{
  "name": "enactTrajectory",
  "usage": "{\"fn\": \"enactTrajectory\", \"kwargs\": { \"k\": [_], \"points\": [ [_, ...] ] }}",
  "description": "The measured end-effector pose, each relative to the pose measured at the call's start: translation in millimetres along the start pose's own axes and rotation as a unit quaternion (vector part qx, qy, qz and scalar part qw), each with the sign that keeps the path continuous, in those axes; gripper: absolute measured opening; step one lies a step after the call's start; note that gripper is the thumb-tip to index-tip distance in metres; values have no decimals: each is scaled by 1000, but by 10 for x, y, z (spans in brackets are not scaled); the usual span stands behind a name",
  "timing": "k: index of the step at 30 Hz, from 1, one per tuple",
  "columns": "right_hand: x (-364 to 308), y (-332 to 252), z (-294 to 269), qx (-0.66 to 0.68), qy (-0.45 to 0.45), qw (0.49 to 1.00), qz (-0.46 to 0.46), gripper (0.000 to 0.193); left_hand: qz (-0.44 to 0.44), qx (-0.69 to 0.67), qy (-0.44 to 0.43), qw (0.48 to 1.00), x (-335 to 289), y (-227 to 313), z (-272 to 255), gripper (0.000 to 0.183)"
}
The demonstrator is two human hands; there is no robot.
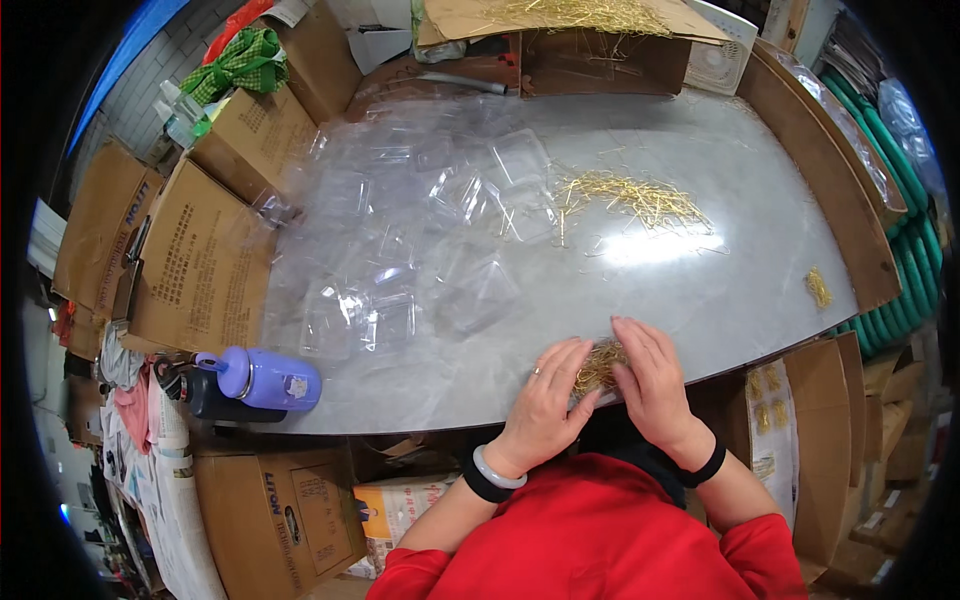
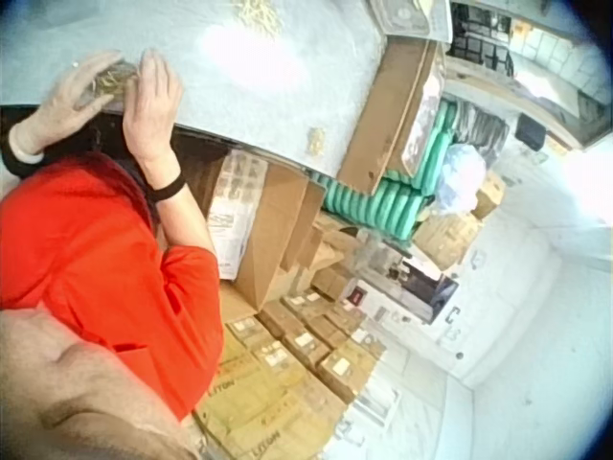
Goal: Sort and group small gold-colored metal pins on a table.
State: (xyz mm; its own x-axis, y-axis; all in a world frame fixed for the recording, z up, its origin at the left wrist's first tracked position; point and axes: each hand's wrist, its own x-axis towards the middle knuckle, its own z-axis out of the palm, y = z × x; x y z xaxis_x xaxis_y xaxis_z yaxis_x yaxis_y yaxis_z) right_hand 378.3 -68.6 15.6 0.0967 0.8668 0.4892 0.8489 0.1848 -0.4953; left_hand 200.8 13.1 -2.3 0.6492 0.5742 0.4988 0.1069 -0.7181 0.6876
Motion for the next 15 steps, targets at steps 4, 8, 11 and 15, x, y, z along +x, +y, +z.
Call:
{"fn": "enactTrajectory", "kwargs": {
  "k": [4, 8, 11, 15],
  "points": [
    [8, 33, -51, -73, -50, 993, -75, 51, -9, 0, -1, 1000, -22, -28, 7, 63],
    [-8, 26, -119, -73, -124, 987, -66, 64, -11, -37, -33, 999, -5, -12, -81, 73],
    [9, -44, -131, -68, -134, 986, -73, 68, -60, -164, -61, 983, -59, -87, -108, 88],
    [-28, -6, -29, -37, -156, 984, -73, 71, -130, -440, -48, 887, -45, -118, -137, 95]
  ]
}}
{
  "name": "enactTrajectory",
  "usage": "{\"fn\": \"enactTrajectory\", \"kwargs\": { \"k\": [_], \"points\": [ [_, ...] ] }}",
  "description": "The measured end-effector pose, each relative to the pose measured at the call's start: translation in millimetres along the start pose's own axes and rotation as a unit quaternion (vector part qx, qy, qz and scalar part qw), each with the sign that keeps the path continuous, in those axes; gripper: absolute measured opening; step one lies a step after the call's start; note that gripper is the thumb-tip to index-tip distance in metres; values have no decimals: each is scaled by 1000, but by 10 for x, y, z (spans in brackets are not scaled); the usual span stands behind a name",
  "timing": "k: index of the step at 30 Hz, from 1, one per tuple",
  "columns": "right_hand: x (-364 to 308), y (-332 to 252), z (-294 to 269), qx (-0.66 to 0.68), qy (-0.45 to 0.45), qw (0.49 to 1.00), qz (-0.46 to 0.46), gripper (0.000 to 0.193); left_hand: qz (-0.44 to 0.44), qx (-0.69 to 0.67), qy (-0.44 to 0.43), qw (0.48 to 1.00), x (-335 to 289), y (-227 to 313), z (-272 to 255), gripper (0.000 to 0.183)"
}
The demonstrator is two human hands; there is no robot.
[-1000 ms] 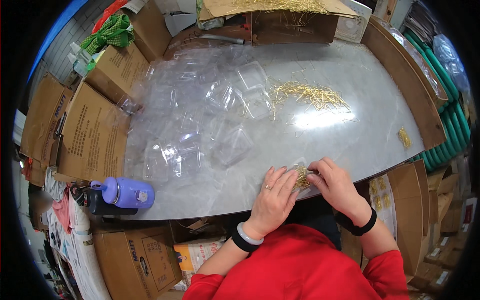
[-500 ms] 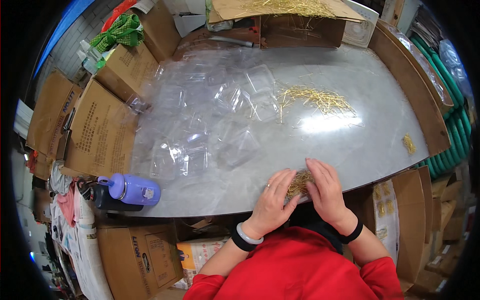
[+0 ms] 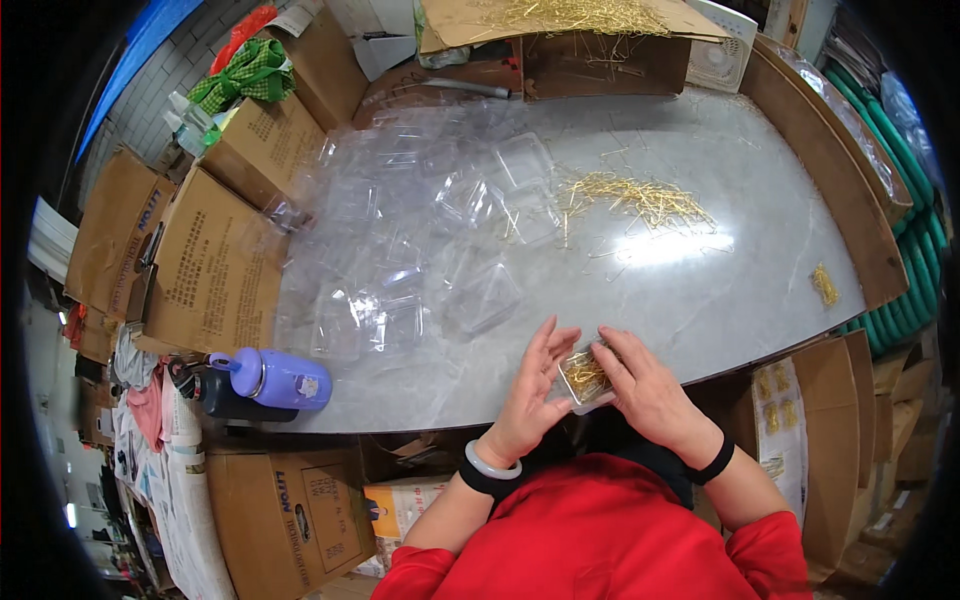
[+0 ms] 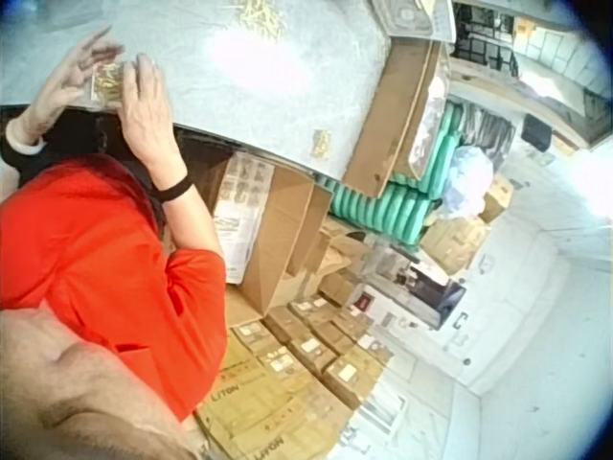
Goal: Sort and group small gold-colored metal pins on a table.
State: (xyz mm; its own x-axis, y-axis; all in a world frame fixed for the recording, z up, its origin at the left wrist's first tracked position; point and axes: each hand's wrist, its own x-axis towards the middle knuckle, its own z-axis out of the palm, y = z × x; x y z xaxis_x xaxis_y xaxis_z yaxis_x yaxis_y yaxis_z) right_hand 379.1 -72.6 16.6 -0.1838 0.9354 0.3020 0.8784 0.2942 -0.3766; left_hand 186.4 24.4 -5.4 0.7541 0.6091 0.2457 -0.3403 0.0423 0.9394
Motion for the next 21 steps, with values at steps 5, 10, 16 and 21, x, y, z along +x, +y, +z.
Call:
{"fn": "enactTrajectory", "kwargs": {
  "k": [5, 10, 16, 21],
  "points": [
    [-34, -117, -2, -30, 110, 993, 38, 71, 51, -43, 125, 990, 0, -71, 66, 74],
    [23, -162, -97, -63, 6, 994, 86, 67, 43, 274, 88, 957, -7, -71, 79, 54],
    [28, 5, -542, 24, -10, 993, 118, 50, 111, 527, 23, 842, 56, 6, 235, 60],
    [530, 755, -1166, -52, -72, 980, 176, 35, 110, 579, 0, 808, 59, 27, 294, 63]
  ]
}}
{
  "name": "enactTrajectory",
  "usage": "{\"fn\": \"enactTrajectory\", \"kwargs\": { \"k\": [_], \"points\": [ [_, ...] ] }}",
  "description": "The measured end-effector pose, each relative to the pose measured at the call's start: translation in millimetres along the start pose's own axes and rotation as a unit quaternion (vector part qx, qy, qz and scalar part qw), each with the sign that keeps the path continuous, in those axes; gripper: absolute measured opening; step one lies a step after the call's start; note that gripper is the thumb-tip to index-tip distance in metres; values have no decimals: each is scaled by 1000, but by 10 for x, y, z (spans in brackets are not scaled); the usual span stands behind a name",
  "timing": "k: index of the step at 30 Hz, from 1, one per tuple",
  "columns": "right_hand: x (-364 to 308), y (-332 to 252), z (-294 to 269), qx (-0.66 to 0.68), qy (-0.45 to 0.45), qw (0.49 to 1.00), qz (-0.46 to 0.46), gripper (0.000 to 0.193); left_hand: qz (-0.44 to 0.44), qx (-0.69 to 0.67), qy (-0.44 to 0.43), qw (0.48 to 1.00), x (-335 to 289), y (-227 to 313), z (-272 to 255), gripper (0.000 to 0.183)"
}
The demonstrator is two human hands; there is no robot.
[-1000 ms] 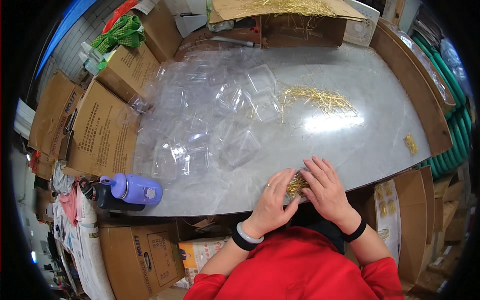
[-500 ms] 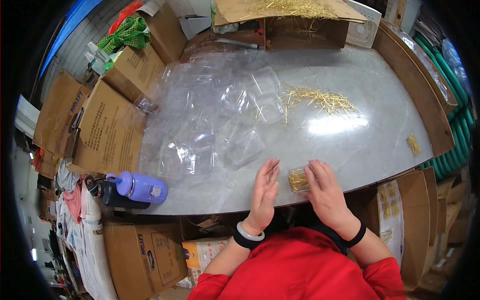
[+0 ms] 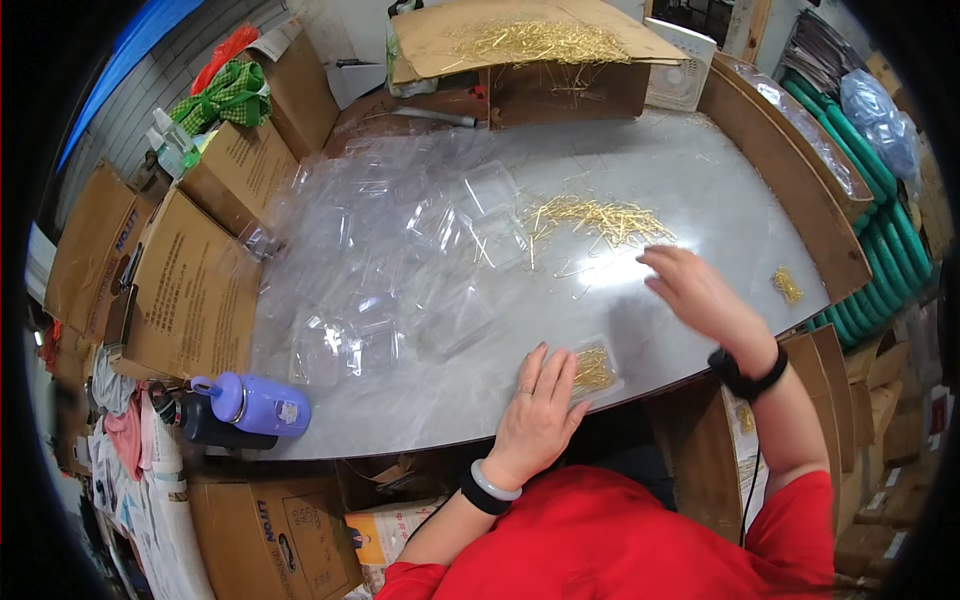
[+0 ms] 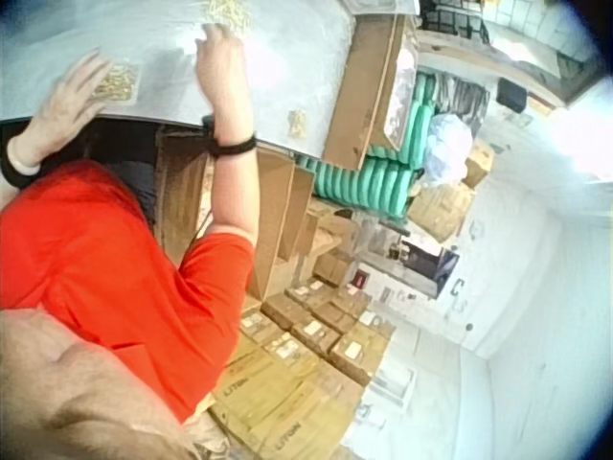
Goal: Sort and group small gold-colored metal pins on a table.
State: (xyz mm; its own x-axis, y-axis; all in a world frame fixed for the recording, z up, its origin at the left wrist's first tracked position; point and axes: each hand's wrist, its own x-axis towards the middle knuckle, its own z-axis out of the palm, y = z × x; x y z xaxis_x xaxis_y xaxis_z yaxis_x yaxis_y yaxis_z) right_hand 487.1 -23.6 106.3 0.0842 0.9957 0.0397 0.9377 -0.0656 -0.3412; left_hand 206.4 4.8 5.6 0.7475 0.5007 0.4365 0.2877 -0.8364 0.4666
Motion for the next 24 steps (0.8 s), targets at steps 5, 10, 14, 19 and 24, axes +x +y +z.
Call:
{"fn": "enactTrajectory", "kwargs": {
  "k": [5, 10, 14, 19, 24],
  "points": [
    [485, 866, 204, -151, 15, 987, -54, 46, 11, 26, 3, 1000, 10, 55, 18, 61],
    [353, 876, 422, -99, -113, 978, -147, 42, 14, 21, 3, 1000, -20, 11, 36, 60],
    [89, 302, 181, -17, -160, 980, -115, 40, 12, 28, 6, 1000, -47, -1, 41, 61],
    [29, 55, 268, -67, -31, 993, -92, 54, -15, 10, -22, 1000, -63, 15, -64, 66],
    [-249, 48, 598, -74, -92, 983, -140, 64, -66, 45, -52, 995, -147, -117, -345, 67]
  ]
}}
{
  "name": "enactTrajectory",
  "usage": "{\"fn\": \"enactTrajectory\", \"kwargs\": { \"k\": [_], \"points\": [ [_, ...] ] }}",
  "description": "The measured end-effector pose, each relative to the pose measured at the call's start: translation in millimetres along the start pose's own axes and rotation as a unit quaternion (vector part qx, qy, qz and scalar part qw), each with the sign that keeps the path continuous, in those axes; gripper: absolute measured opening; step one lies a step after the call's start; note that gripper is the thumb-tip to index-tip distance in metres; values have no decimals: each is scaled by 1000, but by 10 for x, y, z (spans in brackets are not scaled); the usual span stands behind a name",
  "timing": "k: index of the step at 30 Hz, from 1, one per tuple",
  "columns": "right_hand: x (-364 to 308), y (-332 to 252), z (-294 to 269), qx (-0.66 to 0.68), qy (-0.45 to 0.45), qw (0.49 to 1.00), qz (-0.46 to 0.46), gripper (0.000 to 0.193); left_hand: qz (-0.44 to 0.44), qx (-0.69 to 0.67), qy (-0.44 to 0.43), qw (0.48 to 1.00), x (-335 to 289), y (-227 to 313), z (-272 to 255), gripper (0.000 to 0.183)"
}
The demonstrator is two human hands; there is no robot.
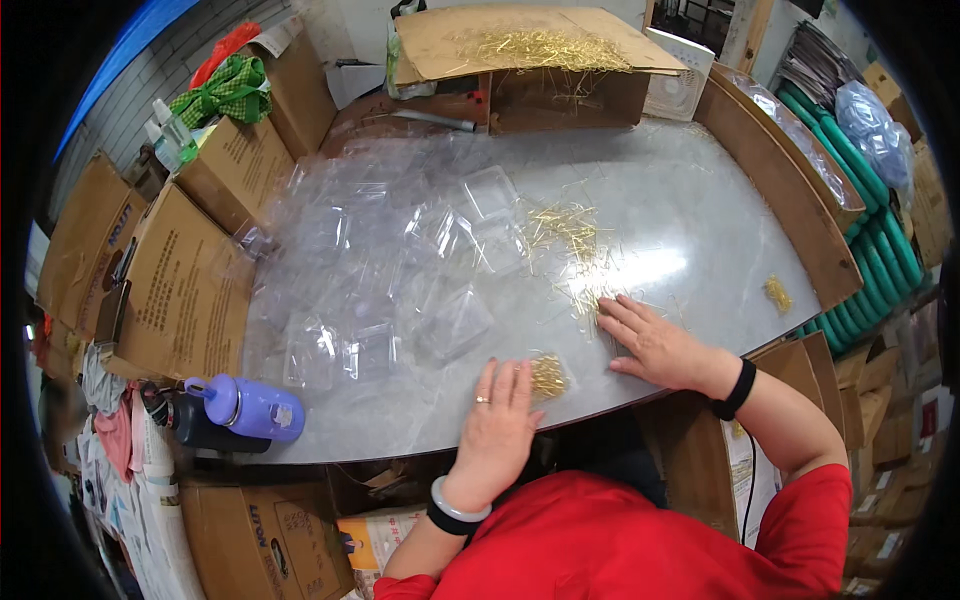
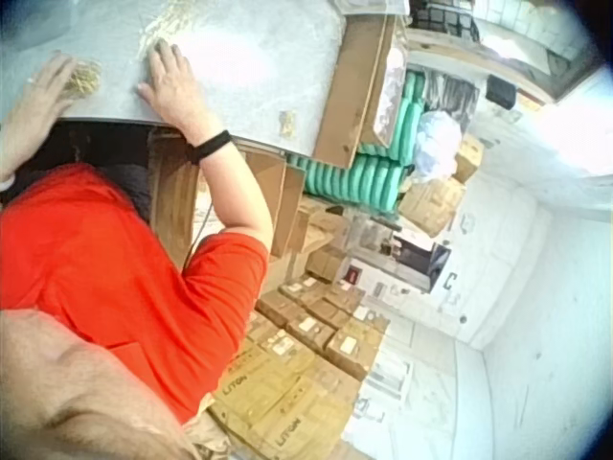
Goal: Sort and group small gold-colored metal pins on a table.
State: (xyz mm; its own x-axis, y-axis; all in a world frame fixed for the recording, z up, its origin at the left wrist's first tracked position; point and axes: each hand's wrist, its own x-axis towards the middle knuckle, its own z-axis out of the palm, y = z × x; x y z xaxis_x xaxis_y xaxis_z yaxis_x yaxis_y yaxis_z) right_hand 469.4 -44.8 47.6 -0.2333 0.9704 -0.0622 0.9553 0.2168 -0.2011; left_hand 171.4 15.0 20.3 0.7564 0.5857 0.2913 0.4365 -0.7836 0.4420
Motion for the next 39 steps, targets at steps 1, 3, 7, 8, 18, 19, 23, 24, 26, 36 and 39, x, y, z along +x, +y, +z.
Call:
{"fn": "enactTrajectory", "kwargs": {
  "k": [1, 3, 7, 8, 18, 19, 23, 24, 26, 36, 39],
  "points": [
    [-48, -31, 1, 15, -11, 1000, -10, 68, -18, 13, 8, 1000, -29, -53, -46, 68],
    [-126, -50, 22, 64, -10, 998, -7, 71, -27, 14, 14, 999, -60, -164, -86, 67],
    [-254, -270, 149, 12, 90, 991, 100, 68, -41, 22, 36, 998, -61, -239, -128, 64],
    [-245, -332, 209, -4, 119, 985, 124, 66, -41, 27, 45, 998, -54, -233, -126, 64],
    [-76, -639, 388, 13, 170, 977, 130, 62, 26, 0, 151, 988, -70, 64, -51, 46],
    [-85, -630, 342, -14, 163, 982, 99, 61, 26, 0, 148, 989, -71, 108, -24, 46],
    [-73, -370, 401, 9, 112, 994, 5, 62, 110, -62, 131, 983, 6, 196, 136, 32],
    [-81, -333, 436, 0, 142, 988, 57, 62, 114, -74, 114, 984, 21, 201, 171, 31],
    [-66, -359, 459, -11, 153, 987, 53, 63, 115, -82, 101, 985, 39, 204, 228, 30],
    [-71, -343, 440, 6, 142, 990, 26, 56, 116, -78, 78, 987, 158, 104, 373, 30],
    [-104, -360, 418, 24, 137, 990, -31, 52, 110, -82, 82, 987, 165, 137, 362, 29]
  ]
}}
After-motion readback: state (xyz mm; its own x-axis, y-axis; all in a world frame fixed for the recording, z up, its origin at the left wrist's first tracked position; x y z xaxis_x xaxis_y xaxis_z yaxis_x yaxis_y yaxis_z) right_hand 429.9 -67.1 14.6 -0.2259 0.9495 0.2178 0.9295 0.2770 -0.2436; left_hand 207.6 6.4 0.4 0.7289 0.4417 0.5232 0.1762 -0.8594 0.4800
